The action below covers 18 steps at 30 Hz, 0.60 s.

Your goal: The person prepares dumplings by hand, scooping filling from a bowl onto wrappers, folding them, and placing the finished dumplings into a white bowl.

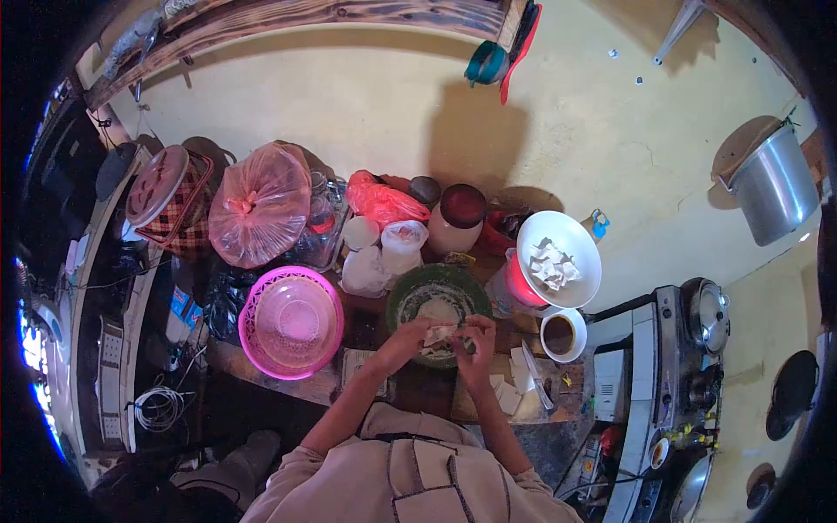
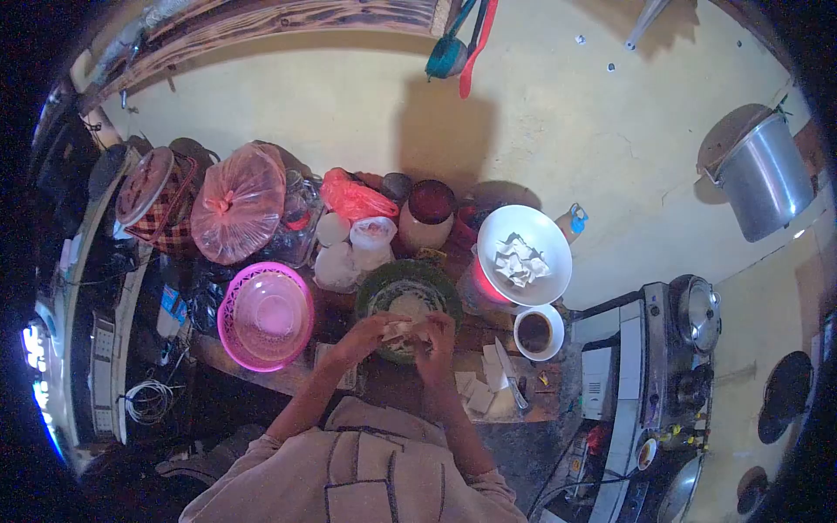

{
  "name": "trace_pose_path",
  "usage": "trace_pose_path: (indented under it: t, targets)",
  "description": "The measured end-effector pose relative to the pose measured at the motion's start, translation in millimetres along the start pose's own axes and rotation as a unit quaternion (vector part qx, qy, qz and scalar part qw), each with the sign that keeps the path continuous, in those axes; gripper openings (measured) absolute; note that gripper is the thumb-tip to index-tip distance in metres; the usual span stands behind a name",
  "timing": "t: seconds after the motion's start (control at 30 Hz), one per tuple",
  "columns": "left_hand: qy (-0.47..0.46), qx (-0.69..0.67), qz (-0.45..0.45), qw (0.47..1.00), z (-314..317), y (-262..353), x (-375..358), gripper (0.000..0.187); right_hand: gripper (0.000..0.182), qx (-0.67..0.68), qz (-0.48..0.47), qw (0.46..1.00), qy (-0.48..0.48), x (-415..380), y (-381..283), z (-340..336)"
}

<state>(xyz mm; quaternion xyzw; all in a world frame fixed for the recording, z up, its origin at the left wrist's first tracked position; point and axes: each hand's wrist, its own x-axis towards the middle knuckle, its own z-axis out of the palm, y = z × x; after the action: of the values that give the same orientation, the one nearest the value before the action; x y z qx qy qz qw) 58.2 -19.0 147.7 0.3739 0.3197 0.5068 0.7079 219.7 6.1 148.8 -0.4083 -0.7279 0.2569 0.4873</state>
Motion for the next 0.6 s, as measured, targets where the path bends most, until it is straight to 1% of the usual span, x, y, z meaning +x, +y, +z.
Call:
trace_pose_path:
  t: [0.03,0.07,0.17,0.23,0.27,0.3,0.37,0.4,0.47,0.5,0.57,0.6]
  targets:
    - [0.013,0.111,-0.002,0.994,4,8,-1,0.039,0.012,0.029,0.018,0.999,-0.006,1,0,0]
    - [0.026,0.221,-0.004,0.975,8,14,-2,0.037,0.012,0.058,0.035,0.998,-0.011,3,-3,0]
    - [0.034,0.365,0.098,0.925,11,20,-4,0.033,0.015,0.178,0.096,0.979,-0.003,1,-1,4]
    - [0.041,0.240,0.030,0.969,9,17,-3,0.039,0.016,0.270,0.135,0.953,0.006,-1,-1,4]
    - [0.043,0.176,-0.004,0.983,7,16,-3,0.041,0.016,0.317,0.152,0.936,0.007,-1,-1,2]
    - [0.035,0.138,-0.006,0.990,5,16,-2,0.044,0.017,0.362,0.170,0.916,0.009,-1,-1,0]
    - [0.021,0.063,-0.009,0.998,1,17,-4,0.050,0.016,0.215,0.067,0.973,-0.051,1,7,-9]
    - [0.008,0.066,-0.014,0.998,0,19,-4,0.052,0.016,0.138,0.015,0.987,-0.081,3,9,-12]
    - [-0.019,0.071,-0.026,0.997,-2,24,-4,0.056,0.019,0.062,-0.063,0.993,-0.079,4,6,-14]
    - [-0.031,0.070,-0.023,0.997,-3,24,-3,0.054,0.021,0.023,-0.102,0.992,-0.077,5,3,-15]
    - [-0.054,0.071,-0.017,0.996,-6,23,-1,0.050,0.023,0.004,-0.130,0.989,-0.071,6,-3,-18]
    - [-0.034,0.058,-0.015,0.998,-6,21,0,0.050,0.024,-0.006,-0.144,0.987,-0.069,7,-5,-18]
